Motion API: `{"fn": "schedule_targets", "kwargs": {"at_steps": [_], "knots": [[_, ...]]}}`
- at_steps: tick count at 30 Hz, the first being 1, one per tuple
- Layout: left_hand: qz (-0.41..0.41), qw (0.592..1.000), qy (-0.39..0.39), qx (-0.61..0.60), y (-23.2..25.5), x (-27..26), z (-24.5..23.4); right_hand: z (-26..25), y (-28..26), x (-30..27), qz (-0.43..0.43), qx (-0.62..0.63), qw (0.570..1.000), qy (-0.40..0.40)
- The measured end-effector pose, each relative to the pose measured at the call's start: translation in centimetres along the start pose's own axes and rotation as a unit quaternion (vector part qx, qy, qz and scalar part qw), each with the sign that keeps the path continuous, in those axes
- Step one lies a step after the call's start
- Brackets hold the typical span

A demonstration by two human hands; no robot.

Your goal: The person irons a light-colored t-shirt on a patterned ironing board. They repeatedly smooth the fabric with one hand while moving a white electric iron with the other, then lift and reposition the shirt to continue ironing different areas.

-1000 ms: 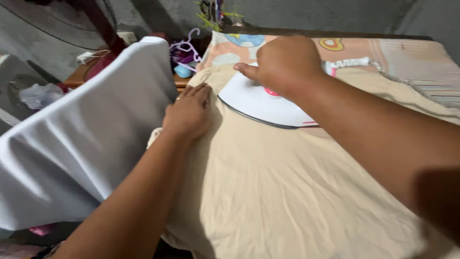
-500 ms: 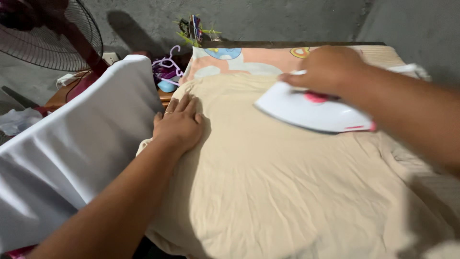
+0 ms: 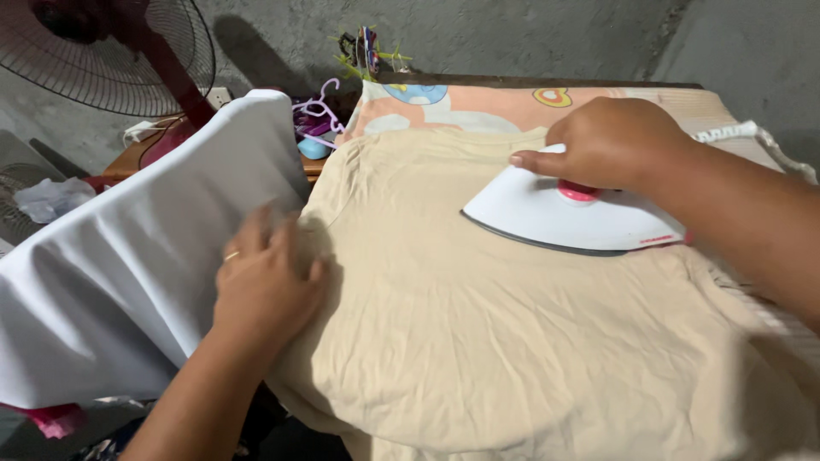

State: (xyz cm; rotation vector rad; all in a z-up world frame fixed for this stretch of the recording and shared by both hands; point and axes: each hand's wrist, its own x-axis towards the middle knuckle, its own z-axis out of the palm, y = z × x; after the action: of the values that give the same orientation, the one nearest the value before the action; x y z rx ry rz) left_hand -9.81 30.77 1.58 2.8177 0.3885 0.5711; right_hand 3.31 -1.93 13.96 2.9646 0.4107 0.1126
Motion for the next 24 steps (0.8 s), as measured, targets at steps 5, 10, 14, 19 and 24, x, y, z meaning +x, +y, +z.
{"fn": "schedule_targets", "kwargs": {"at_steps": [5, 10, 14, 19, 24], "knots": [[-0.139, 0.985, 0.048, -0.089, -1.9, -0.9, 1.3, -0.5, -4.0, -0.8, -0.111, 0.012, 0.993, 0.031], [-0.179, 0.968, -0.024, -0.175, -2.5, 0.4, 1.2, -1.2, -8.7, -2.6, -0.189, 0.051, 0.979, 0.050], [-0.132, 0.980, 0.013, -0.147, -1.8, -0.3, 1.0, -2.0, -12.3, -3.7, -0.221, 0.095, 0.970, 0.032], [-0.067, 0.987, 0.066, -0.131, -1.5, -0.6, 0.3, -1.3, -12.2, -2.0, -0.229, 0.080, 0.968, 0.067], [-0.147, 0.970, -0.008, -0.193, -0.4, -0.1, -0.6, -0.1, -5.6, 1.6, -0.093, 0.036, 0.994, 0.040]]}}
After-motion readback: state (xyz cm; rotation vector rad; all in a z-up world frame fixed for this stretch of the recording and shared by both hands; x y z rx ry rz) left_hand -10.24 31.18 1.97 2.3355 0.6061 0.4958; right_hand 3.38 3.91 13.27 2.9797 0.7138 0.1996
